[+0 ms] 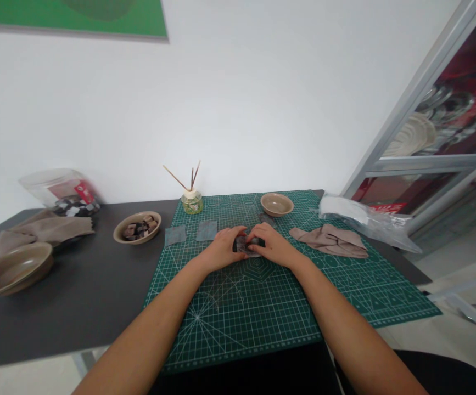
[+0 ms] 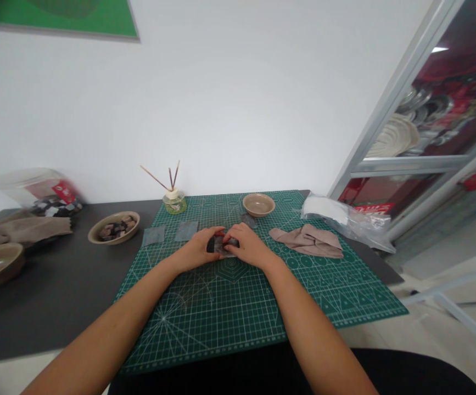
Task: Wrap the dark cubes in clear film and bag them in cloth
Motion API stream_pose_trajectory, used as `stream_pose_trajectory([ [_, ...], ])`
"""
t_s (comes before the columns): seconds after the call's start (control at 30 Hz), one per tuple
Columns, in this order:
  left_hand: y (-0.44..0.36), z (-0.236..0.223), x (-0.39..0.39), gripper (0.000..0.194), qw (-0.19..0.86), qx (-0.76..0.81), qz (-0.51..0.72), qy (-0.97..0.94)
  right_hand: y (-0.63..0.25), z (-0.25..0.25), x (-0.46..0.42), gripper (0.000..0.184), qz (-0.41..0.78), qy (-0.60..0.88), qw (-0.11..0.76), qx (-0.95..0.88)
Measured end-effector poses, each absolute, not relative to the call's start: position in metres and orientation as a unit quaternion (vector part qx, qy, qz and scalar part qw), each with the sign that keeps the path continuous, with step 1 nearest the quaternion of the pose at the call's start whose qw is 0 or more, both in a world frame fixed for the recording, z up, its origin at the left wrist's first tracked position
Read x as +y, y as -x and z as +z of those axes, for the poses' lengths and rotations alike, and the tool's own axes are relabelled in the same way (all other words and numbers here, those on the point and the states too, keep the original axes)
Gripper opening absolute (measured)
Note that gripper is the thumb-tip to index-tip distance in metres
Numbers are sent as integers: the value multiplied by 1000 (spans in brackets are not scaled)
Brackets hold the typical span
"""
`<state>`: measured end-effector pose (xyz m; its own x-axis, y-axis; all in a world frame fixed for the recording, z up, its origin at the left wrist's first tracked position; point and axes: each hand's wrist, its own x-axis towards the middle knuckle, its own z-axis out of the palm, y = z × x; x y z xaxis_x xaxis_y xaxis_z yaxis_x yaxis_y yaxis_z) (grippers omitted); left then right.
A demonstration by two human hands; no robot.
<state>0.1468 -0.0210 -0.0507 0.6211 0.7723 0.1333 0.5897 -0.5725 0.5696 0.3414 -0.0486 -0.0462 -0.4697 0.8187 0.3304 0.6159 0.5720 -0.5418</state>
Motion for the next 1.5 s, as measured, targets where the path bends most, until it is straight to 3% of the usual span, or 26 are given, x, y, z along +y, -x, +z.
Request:
stream_pose_trajectory([
  [0.4,-146,-51,-20,70,233,393,180,-871,-336,-49,-45,18,156,451,280,-833],
  [0.67,-147,-49,-22,73,247,397,174,-867,-344,-47,-45,14,179,488,284,-806],
  [1.5,-147,-50,-20,70,241,394,182,-868,-341,-48,-44,19,208,442,294,-822],
])
